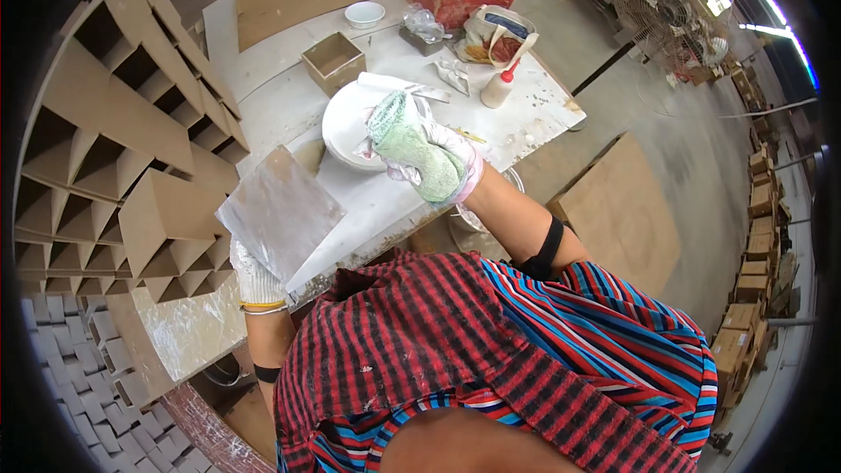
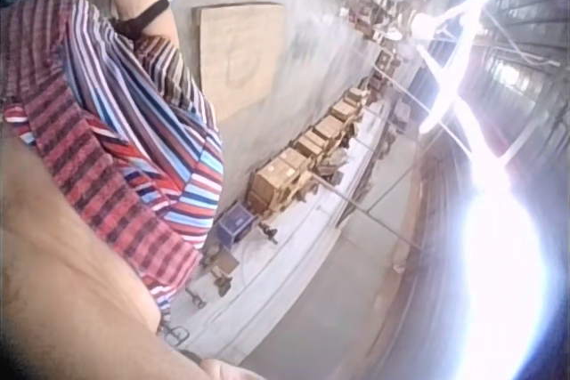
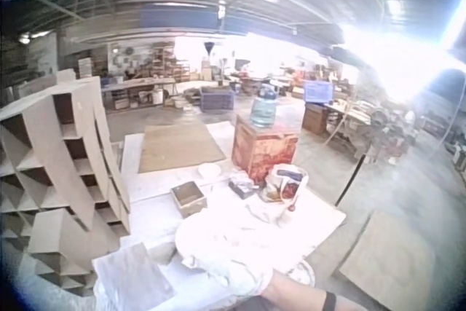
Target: Polishing small wooden or composite square blocks using a cloth and a white cleaning/polishing substance.
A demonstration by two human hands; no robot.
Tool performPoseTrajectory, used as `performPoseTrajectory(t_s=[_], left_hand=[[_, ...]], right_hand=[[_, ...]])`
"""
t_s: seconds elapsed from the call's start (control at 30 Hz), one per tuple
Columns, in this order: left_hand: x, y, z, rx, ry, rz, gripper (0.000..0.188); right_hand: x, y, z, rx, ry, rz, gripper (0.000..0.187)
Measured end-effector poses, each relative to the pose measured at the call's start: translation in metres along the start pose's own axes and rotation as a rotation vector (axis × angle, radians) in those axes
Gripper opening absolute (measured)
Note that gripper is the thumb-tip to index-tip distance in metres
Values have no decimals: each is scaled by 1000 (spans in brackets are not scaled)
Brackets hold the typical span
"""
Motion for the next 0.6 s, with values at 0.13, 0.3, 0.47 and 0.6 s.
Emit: performPoseTrajectory(t_s=[0.13,0.3,0.47,0.6], left_hand=[[-2,-22,4,79,135,208,45],[18,-14,14,-119,8,89,49],[-3,17,1,75,19,-59,53],[10,-1,2,-33,1,173,51]], right_hand=[[14,62,12,-395,42,131,48],[39,101,6,-1541,-257,242,43],[76,114,-17,-1859,-499,430,44],[76,111,-32,-1928,-511,580,52]])
Point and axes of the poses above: each hand's wrist, its own x-axis towards the middle knuckle, its own y-axis out of the palm, z = x × y, the point moved 5 cm from there along x, towards the middle knuckle, and after that the axes turned 8 degrees about z, right-handed, at the moved point
